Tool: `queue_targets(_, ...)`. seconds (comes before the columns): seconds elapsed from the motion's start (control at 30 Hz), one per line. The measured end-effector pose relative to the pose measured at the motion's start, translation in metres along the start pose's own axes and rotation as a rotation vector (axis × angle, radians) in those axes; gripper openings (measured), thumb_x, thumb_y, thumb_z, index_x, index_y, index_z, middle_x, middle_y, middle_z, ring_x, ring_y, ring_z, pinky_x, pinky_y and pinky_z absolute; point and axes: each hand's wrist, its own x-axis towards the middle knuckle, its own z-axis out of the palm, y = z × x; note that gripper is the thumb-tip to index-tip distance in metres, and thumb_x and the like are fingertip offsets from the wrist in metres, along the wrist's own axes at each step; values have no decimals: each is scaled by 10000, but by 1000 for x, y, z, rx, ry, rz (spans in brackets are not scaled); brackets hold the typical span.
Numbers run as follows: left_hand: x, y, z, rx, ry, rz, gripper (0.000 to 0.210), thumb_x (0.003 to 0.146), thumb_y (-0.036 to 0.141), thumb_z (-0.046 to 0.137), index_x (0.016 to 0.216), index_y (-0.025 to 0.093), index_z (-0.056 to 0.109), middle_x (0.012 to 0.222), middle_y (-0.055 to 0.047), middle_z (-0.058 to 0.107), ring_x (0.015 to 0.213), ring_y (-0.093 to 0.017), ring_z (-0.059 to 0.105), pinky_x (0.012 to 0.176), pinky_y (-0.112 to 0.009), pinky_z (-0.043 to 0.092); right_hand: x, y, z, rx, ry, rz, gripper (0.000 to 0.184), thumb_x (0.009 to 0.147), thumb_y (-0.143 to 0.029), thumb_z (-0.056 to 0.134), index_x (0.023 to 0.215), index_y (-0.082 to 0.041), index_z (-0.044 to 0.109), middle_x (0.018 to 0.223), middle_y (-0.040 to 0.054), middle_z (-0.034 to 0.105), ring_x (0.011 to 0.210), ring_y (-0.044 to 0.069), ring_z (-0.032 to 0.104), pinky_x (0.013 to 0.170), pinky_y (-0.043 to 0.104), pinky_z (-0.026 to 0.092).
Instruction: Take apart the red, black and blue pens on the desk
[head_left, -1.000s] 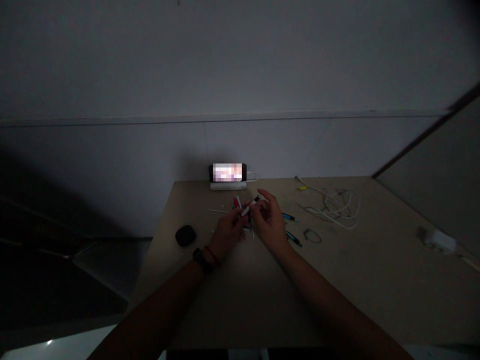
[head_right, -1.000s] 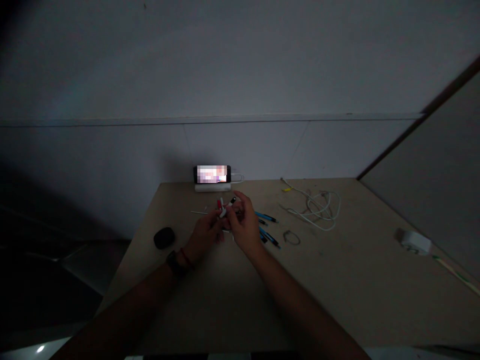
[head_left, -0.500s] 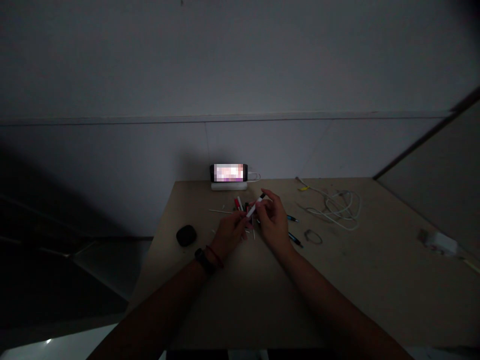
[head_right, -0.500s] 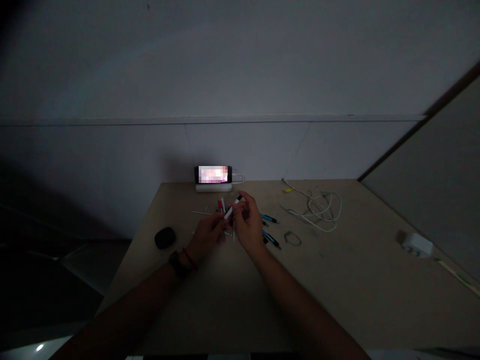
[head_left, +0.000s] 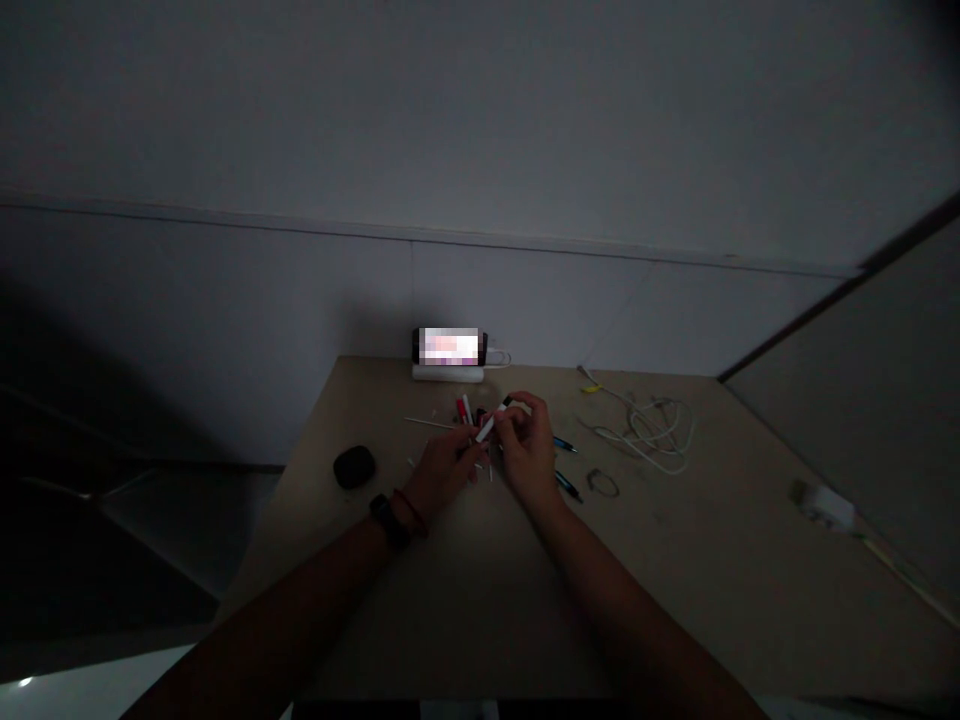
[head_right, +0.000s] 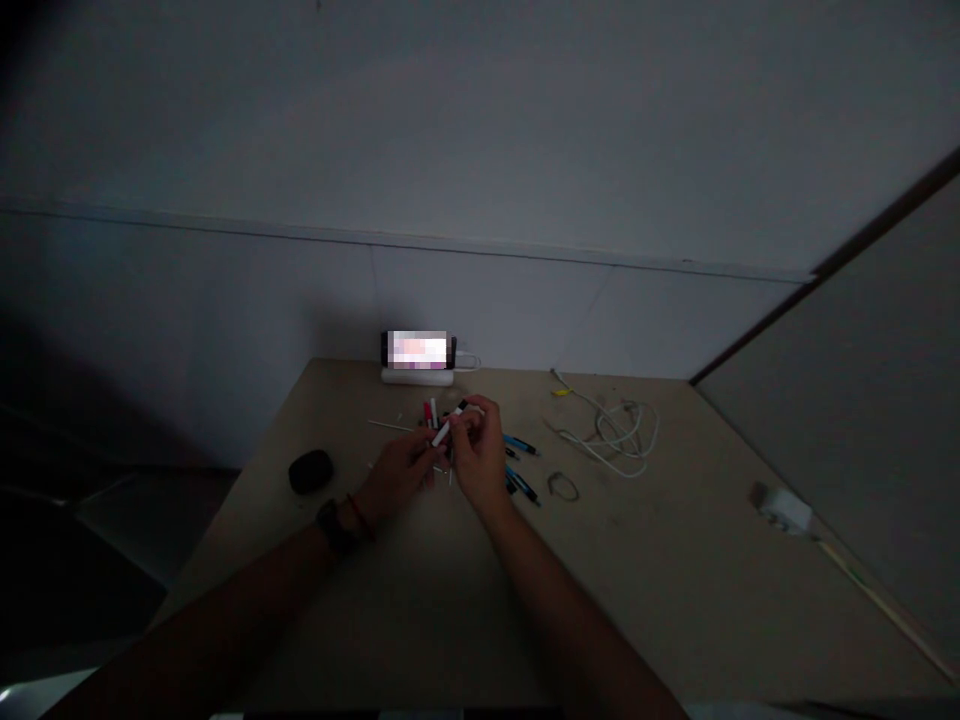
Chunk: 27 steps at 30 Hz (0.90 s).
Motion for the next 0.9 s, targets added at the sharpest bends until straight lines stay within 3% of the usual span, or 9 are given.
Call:
queue_targets(0.73, -1, 2, -1, 59, -48, 62, 272, 956, 359, 501, 821, 167, 638, 722, 6, 669, 521, -100, 565, 568, -226, 440, 4, 13, -10, -79, 53, 29, 362, 875, -411, 652, 1165, -251, 505, 740, -39, 634, 620, 161, 614, 572, 272, 486)
queue_targets(0.9, -3, 5, -1, 100, -51, 62, 292, 958, 370, 492, 806, 169, 638, 623, 15, 615, 545, -124, 569, 593, -242, 428, 3, 9, -8, -90, 50, 42, 357, 874, -420, 650, 1156, -246, 516, 743, -31, 644, 607, 157, 603, 549, 264, 467)
